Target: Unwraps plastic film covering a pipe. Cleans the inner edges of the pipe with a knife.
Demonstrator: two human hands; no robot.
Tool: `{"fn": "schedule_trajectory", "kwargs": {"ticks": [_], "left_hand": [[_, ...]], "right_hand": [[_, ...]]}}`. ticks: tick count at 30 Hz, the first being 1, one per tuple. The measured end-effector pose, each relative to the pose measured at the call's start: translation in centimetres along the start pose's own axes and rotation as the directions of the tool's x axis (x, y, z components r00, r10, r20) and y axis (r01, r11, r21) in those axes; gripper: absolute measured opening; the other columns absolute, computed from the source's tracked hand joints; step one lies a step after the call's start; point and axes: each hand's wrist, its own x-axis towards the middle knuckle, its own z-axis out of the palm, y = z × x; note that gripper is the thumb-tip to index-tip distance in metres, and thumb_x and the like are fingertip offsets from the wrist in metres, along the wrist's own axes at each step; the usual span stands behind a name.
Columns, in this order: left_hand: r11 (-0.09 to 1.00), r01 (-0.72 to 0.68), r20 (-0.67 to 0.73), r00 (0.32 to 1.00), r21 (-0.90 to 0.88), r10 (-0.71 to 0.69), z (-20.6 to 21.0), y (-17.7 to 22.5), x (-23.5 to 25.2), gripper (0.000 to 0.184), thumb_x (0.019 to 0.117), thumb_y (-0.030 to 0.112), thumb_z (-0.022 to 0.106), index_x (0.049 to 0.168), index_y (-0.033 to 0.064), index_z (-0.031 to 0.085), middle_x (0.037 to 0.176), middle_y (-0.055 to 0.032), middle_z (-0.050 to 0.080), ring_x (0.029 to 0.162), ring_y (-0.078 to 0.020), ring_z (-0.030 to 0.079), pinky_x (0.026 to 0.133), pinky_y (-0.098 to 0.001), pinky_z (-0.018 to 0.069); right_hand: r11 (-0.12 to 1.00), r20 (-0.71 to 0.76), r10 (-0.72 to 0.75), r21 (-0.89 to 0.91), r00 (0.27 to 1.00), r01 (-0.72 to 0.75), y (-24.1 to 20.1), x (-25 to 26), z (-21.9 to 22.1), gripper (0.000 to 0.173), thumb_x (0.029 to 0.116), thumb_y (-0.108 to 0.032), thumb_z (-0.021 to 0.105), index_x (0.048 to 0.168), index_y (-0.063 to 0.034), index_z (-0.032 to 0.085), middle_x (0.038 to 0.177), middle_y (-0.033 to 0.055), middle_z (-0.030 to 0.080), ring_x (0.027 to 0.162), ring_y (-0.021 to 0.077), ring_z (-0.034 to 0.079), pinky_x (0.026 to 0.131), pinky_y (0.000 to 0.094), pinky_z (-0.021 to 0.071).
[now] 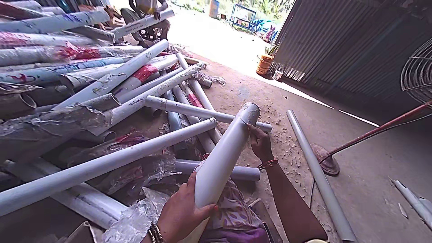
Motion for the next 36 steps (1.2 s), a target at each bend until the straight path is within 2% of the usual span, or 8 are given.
{"fn": "schedule_trajectory", "kwargs": {"ticks": [2,6,12,22,24,26,30,36], "left_hand": [[0.999,-0.024,0.002,1.0,-0.042,0.024,0.0,-0.6,0.0,0.121,0.0759,0.066,0.081,0.162,0.0055,0.021,0.132,-0.0267,0.062,0.119,-0.0429,0.064,0.101,-0.0585,0.05],[0.994,-0.054,0.002,0.998,-0.092,0.055,0.0,-1.4,0.3,0.119,0.0752,0.067,0.081,0.161,0.007,0.024,0.131,-0.0257,0.063,0.12,-0.0426,0.063,0.101,-0.0601,0.0495],[0.993,-0.057,0.008,0.998,-0.099,0.058,0.0,-1.2,0.7,0.121,0.0739,0.068,0.081,0.161,0.0065,0.025,0.13,-0.0249,0.064,0.121,-0.0419,0.063,0.102,-0.0595,0.0491],[0.999,-0.014,-0.007,1.0,-0.036,0.014,0.0,0.3,0.8,0.122,0.0753,0.064,0.083,0.163,0.0073,0.02,0.132,-0.0265,0.062,0.118,-0.0424,0.065,0.1,-0.0578,0.0508],[0.998,-0.022,-0.006,1.0,-0.051,0.021,-0.1,0.0,0.9,0.121,0.0747,0.066,0.082,0.162,0.0079,0.022,0.131,-0.0253,0.063,0.118,-0.0413,0.065,0.1,-0.0582,0.051],[0.995,-0.042,-0.018,0.999,-0.085,0.041,0.0,-0.5,0.8,0.121,0.0731,0.066,0.083,0.161,0.0082,0.024,0.129,-0.0249,0.064,0.118,-0.0418,0.065,0.099,-0.0594,0.0506],[0.988,-0.082,-0.03,0.996,-0.128,0.078,0.4,-1.5,0.5,0.121,0.07,0.067,0.083,0.16,0.0073,0.028,0.127,-0.0247,0.065,0.118,-0.0423,0.064,0.099,-0.0608,0.0498],[0.992,-0.063,-0.028,0.998,-0.106,0.06,0.5,-1.1,0.5,0.121,0.0717,0.067,0.082,0.161,0.0068,0.027,0.129,-0.0247,0.065,0.118,-0.042,0.064,0.099,-0.06,0.0503]], "right_hand": [[0.915,0.143,0.153,0.353,0.978,-0.195,-0.2,0.7,-1.1,0.032,0.1056,-0.006,0.046,0.127,0.0048,0.066,0.094,0.0052,0.067,0.069,0.0029,0.056,0.064,0.0187,0.0476],[0.817,0.051,0.026,0.575,0.998,-0.051,0.4,-1.7,-0.8,0.031,0.1015,-0.002,0.044,0.123,0.0119,0.063,0.085,-0.0007,0.067,0.063,-0.0047,0.055,0.059,0.0124,0.0485],[0.972,-0.118,-0.234,-0.059,0.965,0.228,1.9,-4.4,0.4,0.03,0.0989,-0.007,0.052,0.114,0.0024,0.077,0.094,0.0231,0.074,0.078,0.0347,0.072,0.069,0.0483,0.0583],[0.949,-0.106,-0.266,-0.204,0.958,0.241,3.3,-0.9,0.4,0.032,0.0954,-0.004,0.053,0.116,-0.0025,0.078,0.097,0.0242,0.074,0.08,0.0406,0.074,0.065,0.054,0.0581],[0.984,-0.105,-0.174,-0.05,0.979,0.17,3.2,-0.5,0.5,0.031,0.0964,-0.004,0.052,0.116,0.0013,0.076,0.1,0.0207,0.076,0.085,0.0317,0.074,0.074,0.0475,0.0594],[0.952,-0.007,0.028,0.304,1.0,-0.024,2.6,-0.2,-0.2,0.03,0.1013,-0.004,0.048,0.12,0.0062,0.07,0.09,0.0033,0.069,0.073,0.0022,0.06,0.069,0.0185,0.0511],[0.795,0.021,0.085,0.601,0.996,-0.081,1.4,-1.2,-1.3,0.031,0.1011,-0.001,0.043,0.122,0.0115,0.062,0.087,-0.0026,0.065,0.065,-0.0054,0.056,0.06,0.012,0.0492],[0.952,-0.051,-0.291,-0.109,0.955,0.284,1.9,-2.9,-0.8,0.031,0.0983,-0.009,0.053,0.114,-0.0015,0.078,0.093,0.0217,0.074,0.077,0.0359,0.073,0.065,0.0493,0.0583]]}}
